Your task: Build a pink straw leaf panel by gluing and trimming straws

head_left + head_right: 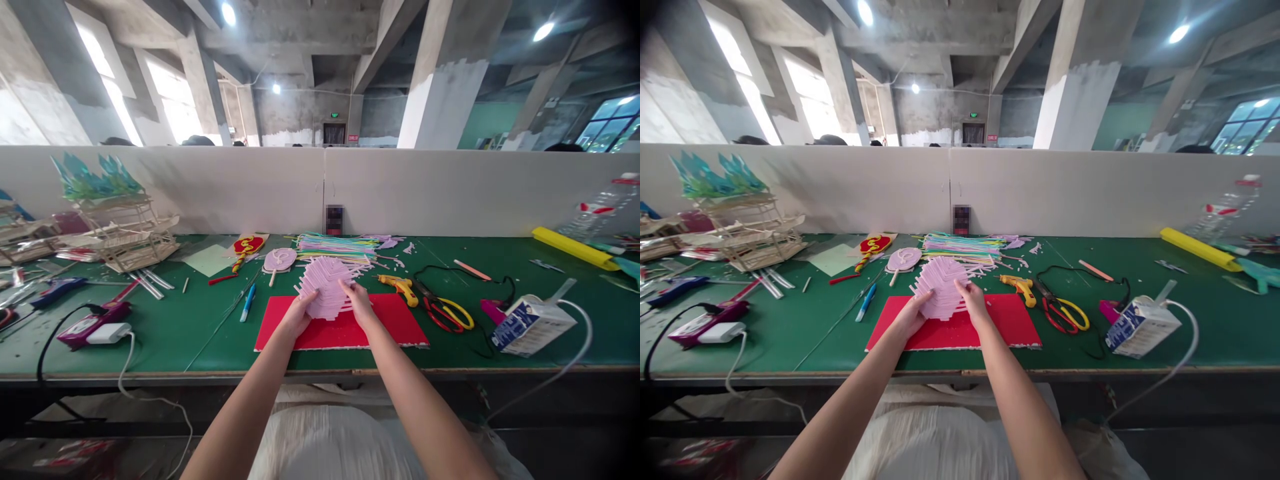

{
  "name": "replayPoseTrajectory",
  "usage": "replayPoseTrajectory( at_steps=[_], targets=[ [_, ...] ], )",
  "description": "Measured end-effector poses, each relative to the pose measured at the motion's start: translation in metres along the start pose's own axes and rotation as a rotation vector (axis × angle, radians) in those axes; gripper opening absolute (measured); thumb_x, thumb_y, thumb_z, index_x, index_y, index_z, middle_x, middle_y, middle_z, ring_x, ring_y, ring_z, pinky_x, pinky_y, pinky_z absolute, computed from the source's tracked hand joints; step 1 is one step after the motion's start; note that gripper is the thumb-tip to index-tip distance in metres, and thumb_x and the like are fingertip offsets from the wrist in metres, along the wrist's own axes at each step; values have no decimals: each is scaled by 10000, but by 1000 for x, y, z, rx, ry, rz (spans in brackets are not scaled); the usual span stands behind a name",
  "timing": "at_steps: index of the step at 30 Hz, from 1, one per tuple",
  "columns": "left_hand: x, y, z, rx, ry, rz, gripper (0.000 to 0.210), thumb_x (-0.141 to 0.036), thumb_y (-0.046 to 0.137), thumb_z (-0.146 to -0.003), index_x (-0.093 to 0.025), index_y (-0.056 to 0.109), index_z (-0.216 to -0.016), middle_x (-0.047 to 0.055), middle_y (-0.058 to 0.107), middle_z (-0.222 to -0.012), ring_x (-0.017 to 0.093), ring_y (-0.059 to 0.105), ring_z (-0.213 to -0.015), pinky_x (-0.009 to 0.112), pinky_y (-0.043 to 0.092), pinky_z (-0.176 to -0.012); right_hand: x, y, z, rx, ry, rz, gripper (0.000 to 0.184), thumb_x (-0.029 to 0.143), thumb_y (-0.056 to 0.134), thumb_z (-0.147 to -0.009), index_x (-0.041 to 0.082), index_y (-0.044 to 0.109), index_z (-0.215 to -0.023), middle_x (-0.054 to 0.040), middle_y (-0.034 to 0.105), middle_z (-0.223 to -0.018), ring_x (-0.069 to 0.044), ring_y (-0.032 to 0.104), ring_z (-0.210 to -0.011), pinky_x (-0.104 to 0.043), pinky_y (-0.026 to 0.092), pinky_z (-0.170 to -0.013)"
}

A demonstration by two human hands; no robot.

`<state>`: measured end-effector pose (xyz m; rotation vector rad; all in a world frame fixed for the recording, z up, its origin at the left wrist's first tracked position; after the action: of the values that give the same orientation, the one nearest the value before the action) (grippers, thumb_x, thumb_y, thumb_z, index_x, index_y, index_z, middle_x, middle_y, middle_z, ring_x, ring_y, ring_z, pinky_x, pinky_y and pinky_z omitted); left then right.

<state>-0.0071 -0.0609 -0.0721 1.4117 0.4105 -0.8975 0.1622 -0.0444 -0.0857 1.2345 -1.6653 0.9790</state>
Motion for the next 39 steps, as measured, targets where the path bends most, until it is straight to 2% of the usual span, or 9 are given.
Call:
replayPoseTrajectory(
  at_steps=[3, 8, 12, 17, 21, 25, 29, 33, 39],
  targets=[
    [1, -2, -2, 20, -4, 9, 228, -174, 628, -823, -74, 662, -1025, 142, 737, -975, 271, 683, -979, 404, 488, -979, 0, 1, 2, -59, 84, -163, 452, 594, 630, -732, 183, 684, -912, -47, 722, -877, -228, 648, -850, -333, 491, -757],
    [2, -3, -4, 33, 55, 70, 189, -138, 576, -857, -100, 663, -1021, 91, 748, -933, 210, 703, -884, 343, 504, -943, 4, 3, 1, -121, 150, -366, 395, 538, 749, -620, 204, 704, -827, -17, 722, -850, -209, 637, -862, -331, 461, -825],
    [0, 0, 0, 51, 17, 73, 189, -128, 567, -861, -105, 663, -1023, 77, 748, -884, 187, 704, -807, 298, 528, -852, 12, 0, 3, -155, 221, -481, 382, 525, 773, -590, 210, 688, -787, -4, 713, -784, -205, 643, -811, -317, 479, -748],
    [-11, 1, 6, 128, -11, 137, 413, -425, 467, -928, -117, 632, -1149, 71, 731, -804, 173, 683, -679, 274, 536, -652, 17, -6, 4, -151, 291, -554, 377, 531, 754, -610, 217, 671, -801, -5, 714, -785, -209, 653, -754, -310, 491, -639],
    [-17, -1, 6, 87, 107, 196, 522, -520, 440, -911, -139, 597, -1232, 81, 734, -940, 189, 691, -797, 280, 532, -704, 13, -3, 4, -134, 294, -536, 368, 485, 799, -566, 207, 689, -781, 4, 708, -747, -196, 633, -728, -295, 470, -632],
    [-12, -5, 2, -4, 180, 105, 436, -378, 628, -837, -195, 607, -1232, 48, 733, -1016, 203, 676, -931, 283, 508, -815, 10, 2, 5, -111, 263, -502, 362, 467, 802, -575, 211, 706, -812, 18, 707, -778, -170, 609, -743, -264, 444, -630],
    [-8, -6, -2, -65, 218, 63, 421, -207, 750, -714, -187, 670, -1127, 37, 744, -969, 179, 684, -860, 254, 508, -784, 12, 3, 6, -93, 253, -473, 316, 446, 820, -555, 200, 687, -702, 28, 683, -708, -153, 586, -707, -254, 437, -630],
    [-8, -5, -2, -62, 220, 77, 363, -184, 758, -697, -179, 698, -1055, 39, 749, -933, 170, 687, -814, 250, 517, -765, 14, 2, 7, -89, 267, -460, 319, 453, 824, -536, 200, 670, -654, 29, 666, -651, -168, 588, -681, -268, 444, -610],
    [-5, -9, -4, -108, 166, 101, 232, -299, 720, -763, -166, 710, -954, 36, 750, -846, 172, 696, -759, 251, 541, -714, 14, 1, 5, -112, 269, -509, 369, 473, 802, -562, 203, 717, -800, -4, 722, -775, -210, 638, -779, -314, 478, -703]
  ],
)
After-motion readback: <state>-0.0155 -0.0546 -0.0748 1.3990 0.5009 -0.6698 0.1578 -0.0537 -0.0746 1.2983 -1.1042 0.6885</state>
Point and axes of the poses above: each hand's wrist, its own z-axis away from the middle knuckle, its own y-axis out of the palm, x = y × z, the point moved 1 cm from there along -z, towards the middle knuckle
